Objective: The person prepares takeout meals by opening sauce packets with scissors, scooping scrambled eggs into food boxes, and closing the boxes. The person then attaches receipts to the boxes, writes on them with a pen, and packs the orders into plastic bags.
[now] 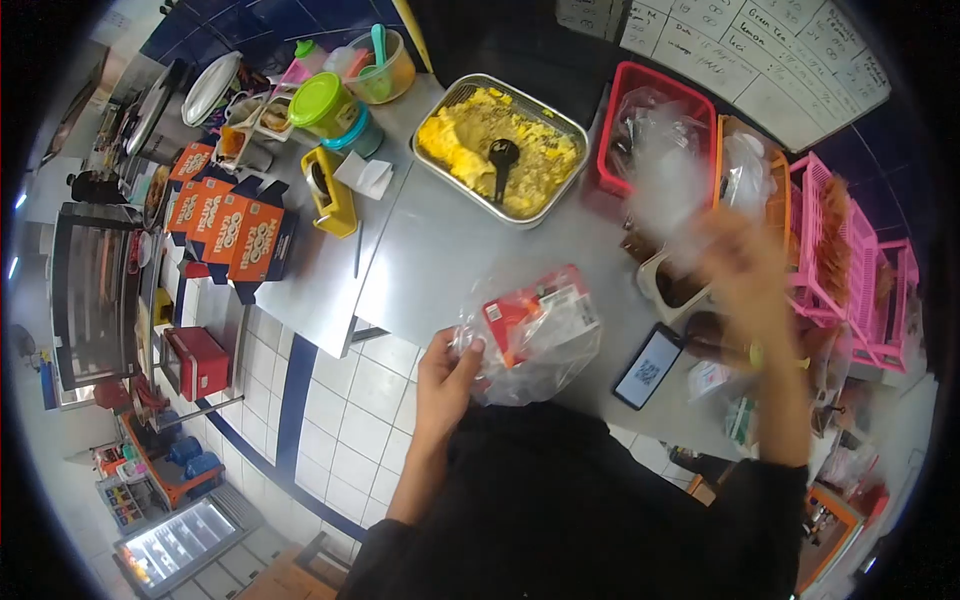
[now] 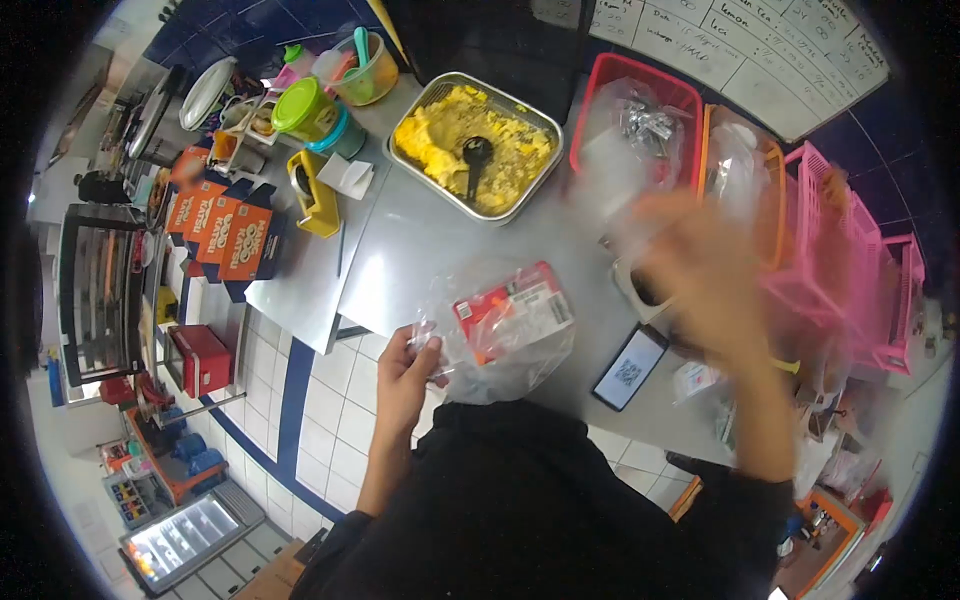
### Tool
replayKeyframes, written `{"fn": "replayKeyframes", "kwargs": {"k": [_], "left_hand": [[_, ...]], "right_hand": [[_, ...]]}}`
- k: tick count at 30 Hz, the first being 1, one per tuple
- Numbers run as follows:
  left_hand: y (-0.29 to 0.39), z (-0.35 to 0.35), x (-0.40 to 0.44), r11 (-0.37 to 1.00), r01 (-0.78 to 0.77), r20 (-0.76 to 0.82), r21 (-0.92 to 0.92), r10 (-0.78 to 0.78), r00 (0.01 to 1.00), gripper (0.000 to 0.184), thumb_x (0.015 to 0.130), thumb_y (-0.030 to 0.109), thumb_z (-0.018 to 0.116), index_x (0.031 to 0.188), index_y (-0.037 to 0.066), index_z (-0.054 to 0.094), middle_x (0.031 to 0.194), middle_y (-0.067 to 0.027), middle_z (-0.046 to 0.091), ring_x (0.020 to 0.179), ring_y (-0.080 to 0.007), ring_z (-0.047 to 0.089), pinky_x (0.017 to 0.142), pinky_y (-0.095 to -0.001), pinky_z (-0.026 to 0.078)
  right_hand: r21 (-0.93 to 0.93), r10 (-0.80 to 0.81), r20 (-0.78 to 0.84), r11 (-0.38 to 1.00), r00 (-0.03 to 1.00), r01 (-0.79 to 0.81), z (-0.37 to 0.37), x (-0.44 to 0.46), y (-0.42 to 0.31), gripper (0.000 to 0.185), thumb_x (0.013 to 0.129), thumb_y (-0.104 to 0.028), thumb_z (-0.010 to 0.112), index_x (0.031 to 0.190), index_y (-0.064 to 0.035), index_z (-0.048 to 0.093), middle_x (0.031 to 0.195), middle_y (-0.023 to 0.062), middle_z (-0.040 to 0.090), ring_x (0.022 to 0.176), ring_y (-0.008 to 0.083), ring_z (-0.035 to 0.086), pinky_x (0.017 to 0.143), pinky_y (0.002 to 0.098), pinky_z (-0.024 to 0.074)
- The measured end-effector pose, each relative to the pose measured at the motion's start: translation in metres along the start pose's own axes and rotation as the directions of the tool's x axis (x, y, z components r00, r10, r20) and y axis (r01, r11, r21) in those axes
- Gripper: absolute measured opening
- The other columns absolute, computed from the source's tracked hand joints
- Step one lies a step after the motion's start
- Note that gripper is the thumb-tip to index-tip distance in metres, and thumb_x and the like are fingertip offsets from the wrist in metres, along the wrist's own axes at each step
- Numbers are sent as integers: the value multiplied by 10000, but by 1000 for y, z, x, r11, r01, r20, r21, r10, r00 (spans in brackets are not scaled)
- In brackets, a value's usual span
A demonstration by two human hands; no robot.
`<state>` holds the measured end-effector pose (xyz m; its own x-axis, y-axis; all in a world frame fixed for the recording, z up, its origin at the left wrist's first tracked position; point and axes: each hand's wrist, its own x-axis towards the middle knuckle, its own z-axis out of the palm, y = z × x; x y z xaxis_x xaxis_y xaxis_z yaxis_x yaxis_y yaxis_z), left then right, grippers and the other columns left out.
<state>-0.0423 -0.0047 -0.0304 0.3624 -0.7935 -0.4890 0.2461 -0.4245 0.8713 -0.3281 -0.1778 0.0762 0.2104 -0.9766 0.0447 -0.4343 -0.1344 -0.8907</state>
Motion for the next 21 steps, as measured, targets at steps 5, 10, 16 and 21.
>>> {"fn": "replayKeyframes", "kwargs": {"k": [5,10,16,21], "left_hand": [[-5,-15,-9,990,-41,-35,-133,37,999,172,1015,146,616,1116,7,621,791,-13,625,632,-75,558,552,-245,464],[-20,-40,-21,995,-95,66,-13,96,993,168,1016,164,606,1092,15,626,799,7,626,654,-49,549,560,-219,455],[-19,-70,-22,994,-79,115,73,71,991,173,1006,151,606,1098,7,635,820,-10,635,692,-76,601,573,-238,504],[-14,-70,-17,988,-105,184,110,84,979,184,998,140,607,1116,0,634,848,-40,662,739,-102,653,601,-263,544]], "right_hand": [[-116,-249,616,910,748,398,208,-85,49,213,890,-84,569,1068,-52,681,1044,132,707,1008,330,672,852,461,526],[-405,-37,858,565,512,719,282,-120,87,242,868,-128,608,1082,-78,711,1004,98,720,1045,315,673,863,495,518],[-540,222,813,631,538,556,221,-99,7,268,833,-147,652,1087,-82,705,1046,171,699,1114,311,659,825,440,567],[-603,-32,690,527,723,599,212,-66,86,719,746,-127,748,1416,-136,488,1328,211,564,1303,371,518,1015,587,441]]}}
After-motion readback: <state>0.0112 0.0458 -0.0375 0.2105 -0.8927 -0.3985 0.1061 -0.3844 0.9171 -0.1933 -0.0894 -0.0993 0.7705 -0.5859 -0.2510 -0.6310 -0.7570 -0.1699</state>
